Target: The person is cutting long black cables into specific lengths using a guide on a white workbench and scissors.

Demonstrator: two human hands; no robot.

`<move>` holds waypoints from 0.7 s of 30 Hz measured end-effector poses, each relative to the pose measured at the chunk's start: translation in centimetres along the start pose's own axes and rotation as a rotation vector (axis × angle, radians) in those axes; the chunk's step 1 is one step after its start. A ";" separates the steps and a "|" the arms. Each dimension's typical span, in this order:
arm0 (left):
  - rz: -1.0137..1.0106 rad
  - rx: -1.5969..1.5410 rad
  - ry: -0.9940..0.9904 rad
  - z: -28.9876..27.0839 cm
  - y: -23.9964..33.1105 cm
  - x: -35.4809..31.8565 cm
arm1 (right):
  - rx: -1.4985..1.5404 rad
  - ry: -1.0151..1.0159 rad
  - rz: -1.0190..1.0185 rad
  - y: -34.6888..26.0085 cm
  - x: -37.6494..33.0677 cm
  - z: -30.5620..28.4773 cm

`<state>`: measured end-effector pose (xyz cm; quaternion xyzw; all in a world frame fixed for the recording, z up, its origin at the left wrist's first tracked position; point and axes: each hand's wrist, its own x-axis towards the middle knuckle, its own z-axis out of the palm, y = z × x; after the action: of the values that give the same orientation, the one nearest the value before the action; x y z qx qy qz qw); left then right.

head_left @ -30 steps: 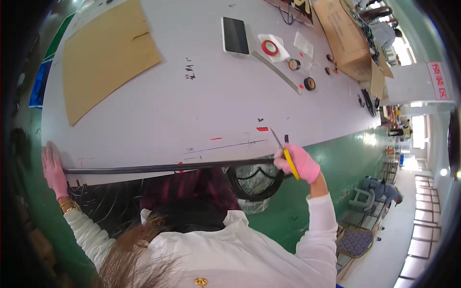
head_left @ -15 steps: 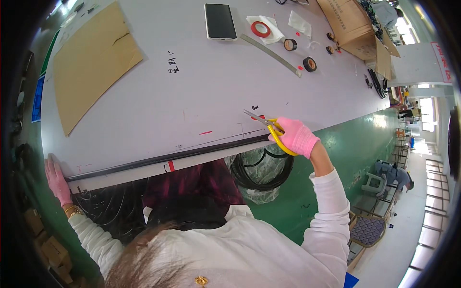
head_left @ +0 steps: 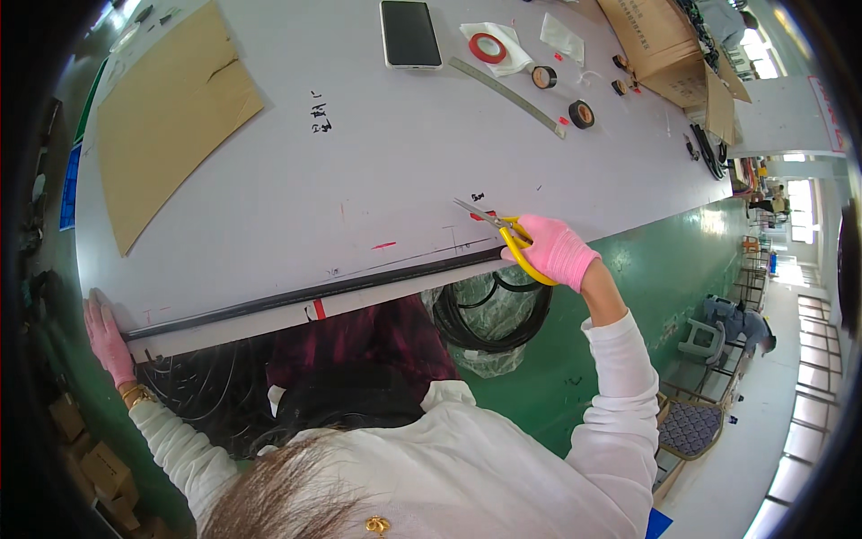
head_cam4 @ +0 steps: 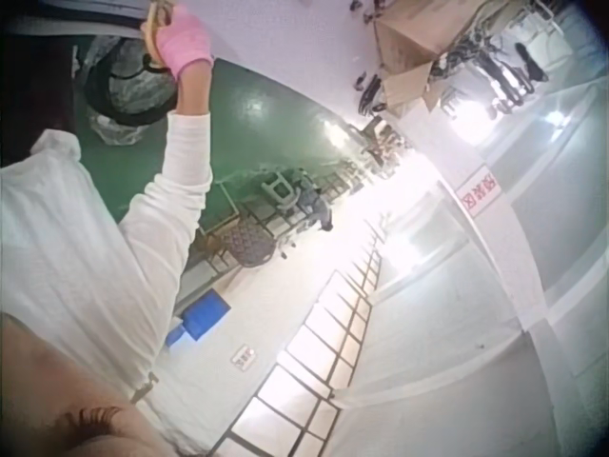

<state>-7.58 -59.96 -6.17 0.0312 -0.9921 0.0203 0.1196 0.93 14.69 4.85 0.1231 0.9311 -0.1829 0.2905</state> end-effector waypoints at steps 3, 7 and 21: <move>-0.004 -0.033 0.002 0.0 0.1 0.0 | -0.010 0.014 0.003 -0.2 0.0 0.0; -0.021 -0.062 0.008 -0.6 0.3 -0.2 | -0.042 0.006 0.038 -0.3 0.4 0.2; 0.315 -0.542 -0.093 -6.0 28.6 -3.4 | -0.099 0.026 0.054 0.6 1.7 0.9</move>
<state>-4.76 -30.95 -2.09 -0.1552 -0.9584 -0.2282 0.0732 0.24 15.06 2.96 0.1359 0.9391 -0.1272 0.2888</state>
